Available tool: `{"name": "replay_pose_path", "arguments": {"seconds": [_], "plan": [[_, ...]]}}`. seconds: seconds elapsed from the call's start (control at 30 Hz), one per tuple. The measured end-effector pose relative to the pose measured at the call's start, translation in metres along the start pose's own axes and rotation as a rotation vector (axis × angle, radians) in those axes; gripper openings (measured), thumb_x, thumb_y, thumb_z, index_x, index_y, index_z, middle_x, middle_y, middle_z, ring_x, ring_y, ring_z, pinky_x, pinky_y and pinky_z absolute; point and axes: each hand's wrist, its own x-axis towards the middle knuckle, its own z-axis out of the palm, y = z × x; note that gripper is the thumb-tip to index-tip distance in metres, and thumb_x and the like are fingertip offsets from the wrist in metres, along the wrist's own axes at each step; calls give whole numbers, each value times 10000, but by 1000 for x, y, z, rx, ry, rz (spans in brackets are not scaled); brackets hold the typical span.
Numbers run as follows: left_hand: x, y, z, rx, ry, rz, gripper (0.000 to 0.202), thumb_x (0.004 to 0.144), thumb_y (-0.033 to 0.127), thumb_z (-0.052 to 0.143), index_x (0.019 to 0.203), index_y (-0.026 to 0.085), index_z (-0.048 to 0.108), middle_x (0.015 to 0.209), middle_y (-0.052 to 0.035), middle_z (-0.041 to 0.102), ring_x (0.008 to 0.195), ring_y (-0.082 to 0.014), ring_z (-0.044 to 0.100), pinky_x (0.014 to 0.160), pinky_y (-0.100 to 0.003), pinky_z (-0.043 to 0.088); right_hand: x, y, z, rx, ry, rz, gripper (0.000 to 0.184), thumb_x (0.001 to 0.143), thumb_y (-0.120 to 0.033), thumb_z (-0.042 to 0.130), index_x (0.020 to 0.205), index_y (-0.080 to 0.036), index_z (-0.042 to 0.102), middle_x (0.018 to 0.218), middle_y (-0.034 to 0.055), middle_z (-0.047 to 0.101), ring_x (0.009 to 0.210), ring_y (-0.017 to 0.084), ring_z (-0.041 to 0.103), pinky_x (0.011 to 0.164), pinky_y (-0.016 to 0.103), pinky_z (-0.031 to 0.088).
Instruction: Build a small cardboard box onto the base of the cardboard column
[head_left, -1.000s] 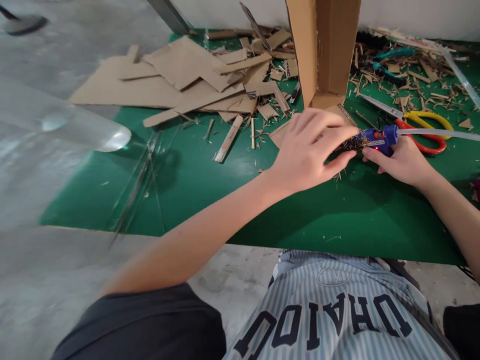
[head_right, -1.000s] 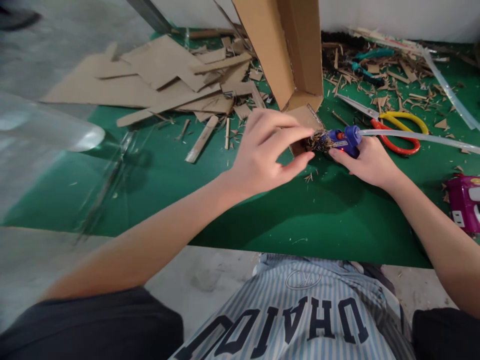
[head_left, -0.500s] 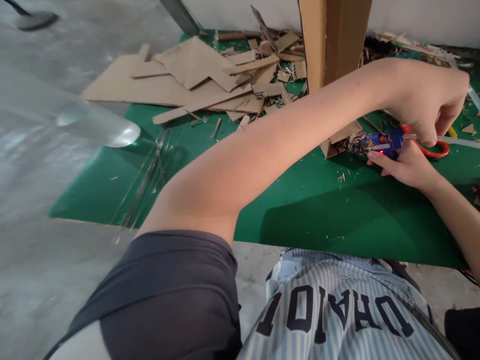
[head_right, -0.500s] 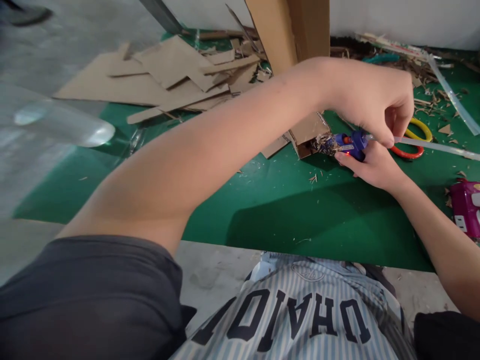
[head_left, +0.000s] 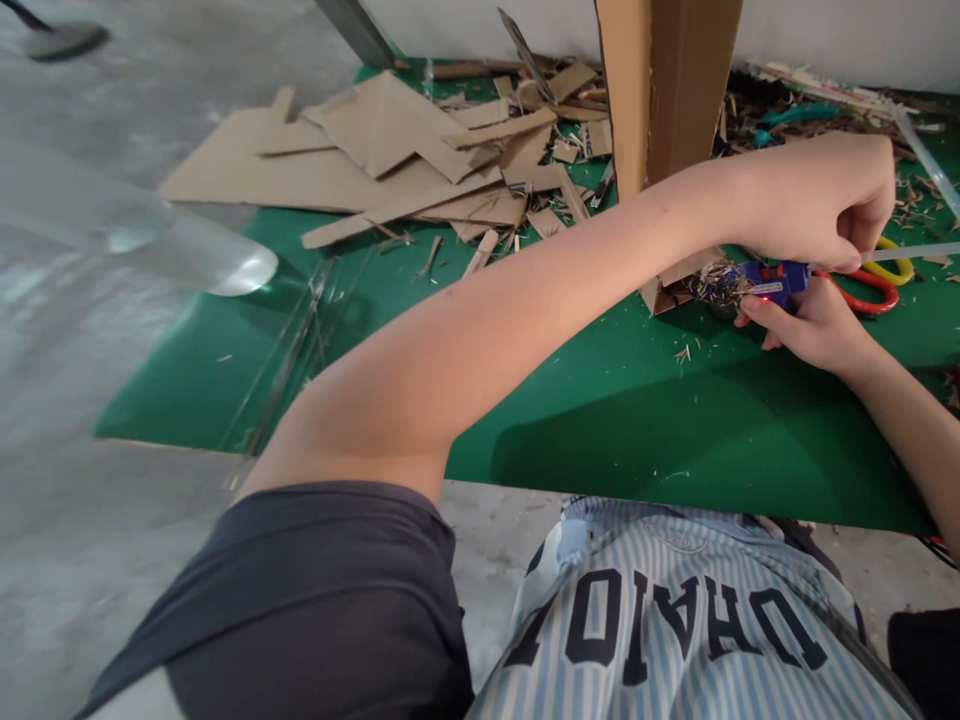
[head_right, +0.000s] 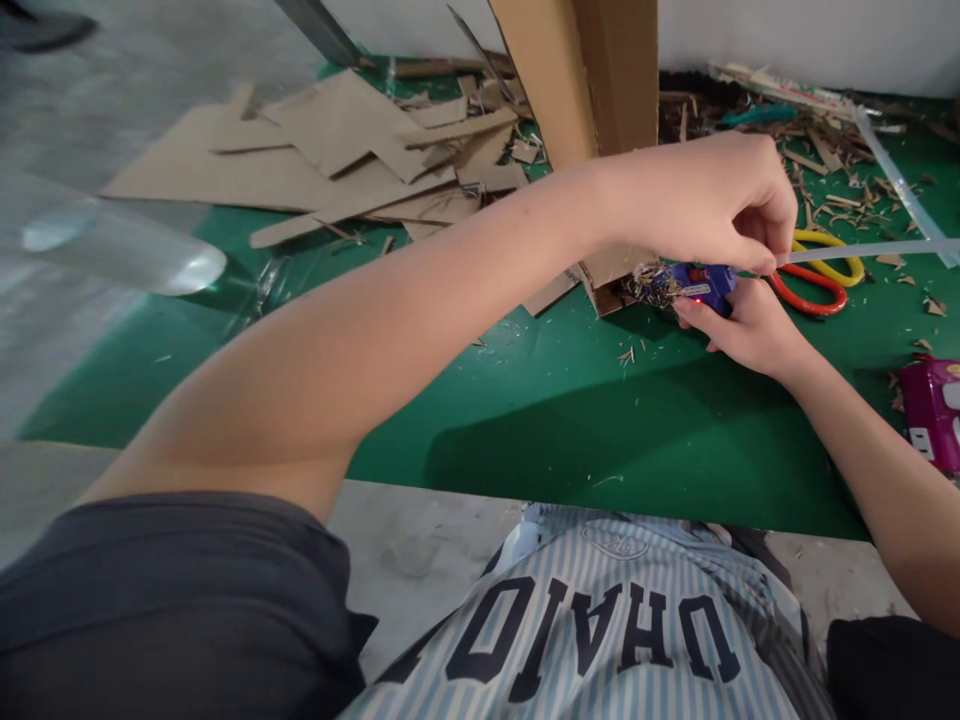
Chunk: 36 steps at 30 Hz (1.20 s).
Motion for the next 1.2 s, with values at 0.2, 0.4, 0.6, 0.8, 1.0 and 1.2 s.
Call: {"name": "replay_pose_path", "arguments": {"seconds": [0.2, 0.4, 0.6, 0.8, 1.0, 1.2], "plan": [[-8, 7, -2, 25, -8, -19, 225, 979, 145, 579, 1055, 201, 783, 1027, 65, 780, 1009, -123, 745, 894, -267, 628, 1, -3, 0, 5, -14, 24, 479, 802, -646, 727, 805, -167, 720, 777, 94, 729, 551, 161, 638, 420, 273, 529], [-9, 2, 2, -15, 13, -31, 231, 961, 120, 601, 1098, 172, 780, 1067, 33, 788, 1024, -122, 746, 918, -250, 613, 2, -3, 0, -7, -10, 28, 428, 819, -600, 724, 783, -174, 706, 770, 85, 726, 482, 135, 591, 416, 286, 530], [-5, -5, 8, -82, 51, 81, 220, 939, 78, 606, 1062, 120, 784, 1050, -15, 797, 983, -120, 746, 873, -224, 590, 1, -7, 0, -9, -30, 15, 375, 843, -552, 721, 803, -180, 698, 781, 74, 730, 526, 133, 612, 413, 250, 519], [-22, -12, 15, 4, 215, 22, 288, 1010, 243, 518, 1239, 194, 686, 1234, 51, 727, 1192, -125, 683, 1054, -271, 547, 0, -6, -1, -33, -8, 62, 406, 828, -586, 723, 775, -184, 701, 750, 66, 734, 465, 137, 604, 420, 275, 528], [-104, -49, 64, 173, 1053, -50, 256, 999, 436, 447, 1148, 313, 615, 1239, -53, 654, 1270, -261, 626, 1116, -511, 526, 3, -2, 3, -102, 52, 45, 420, 861, -589, 700, 777, -178, 717, 749, 62, 748, 464, 140, 617, 453, 283, 546], [-145, -68, 100, -85, 711, -409, 628, 854, 550, 659, 1411, 325, 474, 1576, -116, 434, 1474, -373, 448, 1179, -579, 488, 7, -5, 9, -202, 81, 33, 401, 884, -579, 676, 719, -214, 690, 647, 67, 687, 512, 189, 602, 546, 379, 555]]}}
